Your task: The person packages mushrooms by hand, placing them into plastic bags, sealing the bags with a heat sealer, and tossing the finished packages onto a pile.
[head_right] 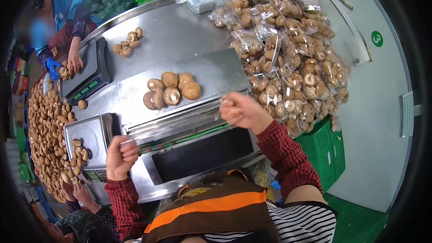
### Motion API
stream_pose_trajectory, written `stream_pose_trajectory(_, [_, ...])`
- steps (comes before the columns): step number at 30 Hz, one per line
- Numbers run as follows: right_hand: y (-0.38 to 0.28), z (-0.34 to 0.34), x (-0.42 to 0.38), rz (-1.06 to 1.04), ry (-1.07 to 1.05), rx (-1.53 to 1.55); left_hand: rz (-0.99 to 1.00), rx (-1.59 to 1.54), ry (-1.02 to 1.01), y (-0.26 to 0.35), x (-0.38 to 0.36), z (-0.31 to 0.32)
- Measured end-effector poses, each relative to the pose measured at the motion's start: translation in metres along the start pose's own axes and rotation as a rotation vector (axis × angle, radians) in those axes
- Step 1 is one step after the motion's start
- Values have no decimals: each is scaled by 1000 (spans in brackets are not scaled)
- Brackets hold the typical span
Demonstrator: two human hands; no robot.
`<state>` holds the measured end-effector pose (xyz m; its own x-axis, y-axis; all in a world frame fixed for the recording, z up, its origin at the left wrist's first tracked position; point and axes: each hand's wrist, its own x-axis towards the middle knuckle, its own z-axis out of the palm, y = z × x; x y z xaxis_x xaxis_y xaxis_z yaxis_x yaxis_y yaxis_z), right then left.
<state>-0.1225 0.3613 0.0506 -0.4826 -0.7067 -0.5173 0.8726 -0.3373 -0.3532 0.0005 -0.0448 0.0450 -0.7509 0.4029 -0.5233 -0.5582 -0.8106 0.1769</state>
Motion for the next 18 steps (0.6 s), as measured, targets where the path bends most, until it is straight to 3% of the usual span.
stream_pose_trajectory(2, [-33,29,10,-277,-185,-11,468,-106,169,19,1,40])
stream_pose_trajectory(3, [-49,45,24,-455,-236,-53,603,-77,-52,34,16,49])
stream_pose_trajectory(4, [-60,59,46,-608,-46,-94,737,-44,-276,53,34,60])
stream_pose_trajectory(5, [-72,73,69,-766,141,-135,899,100,-20,57,64,89])
stream_pose_trajectory(6, [-85,67,91,-786,123,-324,1054,246,233,58,91,114])
stream_pose_trajectory(8, [-90,26,142,-744,187,-566,1256,1018,245,94,180,16])
stream_pose_trajectory(10, [-78,-3,166,-674,271,-621,692,1397,476,64,177,34])
stream_pose_trajectory(12, [-61,-17,170,-501,259,-728,908,1627,154,54,171,14])
stream_pose_trajectory(14, [-58,-22,165,-460,278,-795,782,1529,98,50,152,9])
stream_pose_trajectory(16, [-59,-11,159,-451,283,-869,793,1811,-132,49,128,21])
stream_pose_trajectory(17, [-62,0,154,-395,323,-874,772,1949,-96,49,124,22])
stream_pose_trajectory(18, [-64,8,152,-338,364,-878,875,2010,-57,46,119,27])
